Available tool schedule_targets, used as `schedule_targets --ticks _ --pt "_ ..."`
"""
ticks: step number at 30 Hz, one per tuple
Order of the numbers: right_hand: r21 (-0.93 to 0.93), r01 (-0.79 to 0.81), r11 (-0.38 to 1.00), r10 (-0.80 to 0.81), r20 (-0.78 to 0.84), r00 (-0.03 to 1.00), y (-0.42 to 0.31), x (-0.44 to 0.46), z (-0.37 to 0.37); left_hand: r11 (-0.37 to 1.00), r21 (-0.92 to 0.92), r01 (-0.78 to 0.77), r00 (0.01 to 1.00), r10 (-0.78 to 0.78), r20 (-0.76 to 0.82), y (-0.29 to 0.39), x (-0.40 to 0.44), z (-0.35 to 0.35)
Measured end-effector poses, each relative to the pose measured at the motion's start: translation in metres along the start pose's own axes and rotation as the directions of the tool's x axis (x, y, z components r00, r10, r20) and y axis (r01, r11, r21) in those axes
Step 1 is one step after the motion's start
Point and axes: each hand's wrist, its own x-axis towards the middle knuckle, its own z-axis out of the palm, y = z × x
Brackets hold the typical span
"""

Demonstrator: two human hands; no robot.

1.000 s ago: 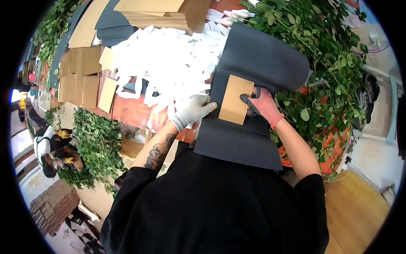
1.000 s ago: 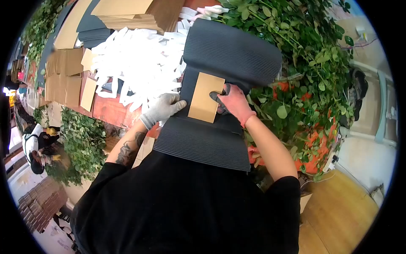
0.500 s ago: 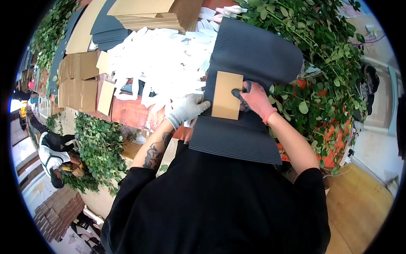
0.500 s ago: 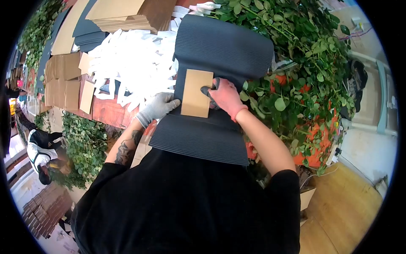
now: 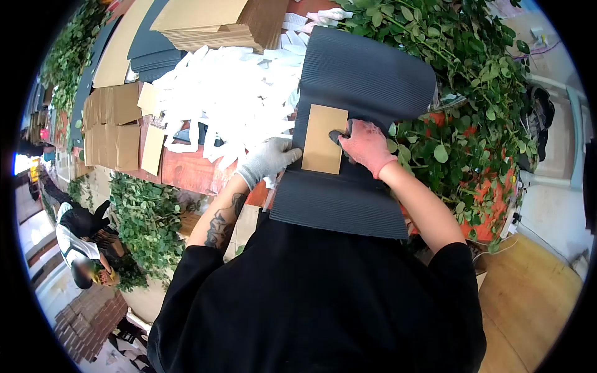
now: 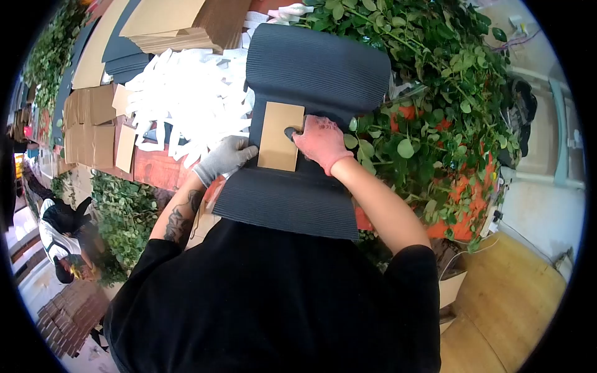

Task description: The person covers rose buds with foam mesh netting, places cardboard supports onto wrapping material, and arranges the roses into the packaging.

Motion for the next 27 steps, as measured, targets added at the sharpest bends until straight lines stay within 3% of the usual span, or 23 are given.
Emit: schedule_targets --ticks 2,4,5,6,7,8,11,12,13,14,15,16,17,19,21,23,25,27 --pt "-0.122 0.096 0.988 -0.106 -0.081 0.991 0.006 0.001 0.004 1.000 0.012 -0.028 1.000 0.028 0.003 0.005 -0.004 -0.004" --pt "-0.116 0.067 0.991 -0.071 -0.036 0.997 -0.006 -0.005 -0.007 0.897 0.442 -0.013 0.997 0.048 -0.068 0.045 -0.023 -0.018" --pt "-0.118 0.039 0.992 -0.038 0.017 0.999 -0.010 -0.007 -0.012 0.895 0.446 -0.017 0.996 0.053 -0.068 0.048 -0.022 -0.018" --pt "-0.117 0.040 0.992 -0.038 0.015 0.999 -0.008 -0.008 -0.011 0.857 0.496 -0.139 0.944 0.266 -0.194 0.049 -0.021 -0.018" --pt "-0.135 0.052 0.990 -0.051 0.008 0.999 -0.006 -0.007 -0.010 0.793 0.560 -0.242 0.832 0.467 -0.301 0.051 -0.021 -0.018" --pt "-0.153 0.065 0.986 -0.066 -0.002 0.998 -0.004 -0.006 -0.008 0.790 0.563 -0.243 0.829 0.470 -0.303 0.053 -0.019 -0.019" --pt "-0.230 0.103 0.968 -0.109 -0.012 0.994 0.005 -0.003 -0.003 0.423 0.806 -0.413 0.747 0.664 0.035 0.059 -0.012 -0.014" --pt "-0.233 0.108 0.966 -0.114 -0.013 0.993 0.004 -0.011 -0.010 0.439 0.812 -0.384 0.830 0.550 0.095 0.065 -0.011 -0.015" --pt "-0.208 0.221 0.953 -0.215 0.051 0.975 -0.002 -0.029 -0.026 0.441 0.813 -0.379 0.831 0.548 0.090 0.069 -0.009 -0.018" --pt "-0.174 0.333 0.927 -0.316 0.122 0.941 -0.007 -0.049 -0.041 0.359 0.841 -0.405 0.798 0.587 0.134 0.070 -0.008 -0.019" --pt "-0.001 0.437 0.900 -0.431 0.154 0.889 -0.013 -0.068 -0.058 0.281 0.861 -0.424 0.766 0.619 0.175 0.068 -0.006 -0.019" --pt "0.216 0.419 0.882 -0.468 0.294 0.834 -0.022 -0.085 -0.079 0.290 0.847 -0.445 0.768 0.610 0.195 0.068 -0.001 -0.016" --pt "0.284 0.441 0.851 -0.520 0.343 0.783 -0.017 -0.091 -0.076 0.302 0.848 -0.434 0.774 0.608 0.180 0.070 0.002 -0.015" --pt "-0.179 0.607 0.774 -0.556 0.265 0.788 -0.022 -0.106 -0.069 0.237 0.836 -0.495 0.782 0.540 0.310 0.081 0.004 -0.014" --pt "-0.240 0.608 0.757 -0.550 0.267 0.791 -0.016 -0.099 -0.045 0.219 0.856 -0.469 0.811 0.491 0.319 0.088 0.003 -0.009" --pt "-0.475 0.649 0.594 -0.589 0.291 0.754 -0.020 -0.103 -0.032 0.364 0.816 -0.450 0.852 0.448 0.270 0.090 0.003 -0.006" --pt "-0.561 0.599 0.571 -0.585 0.234 0.777 -0.019 -0.108 -0.024 0.372 0.793 -0.483 0.829 0.486 0.277 0.093 -0.002 -0.005" --pt "-0.582 0.583 0.567 -0.540 0.272 0.796 -0.020 -0.111 -0.024 0.341 0.847 -0.408 0.861 0.452 0.233 0.095 -0.010 0.001"
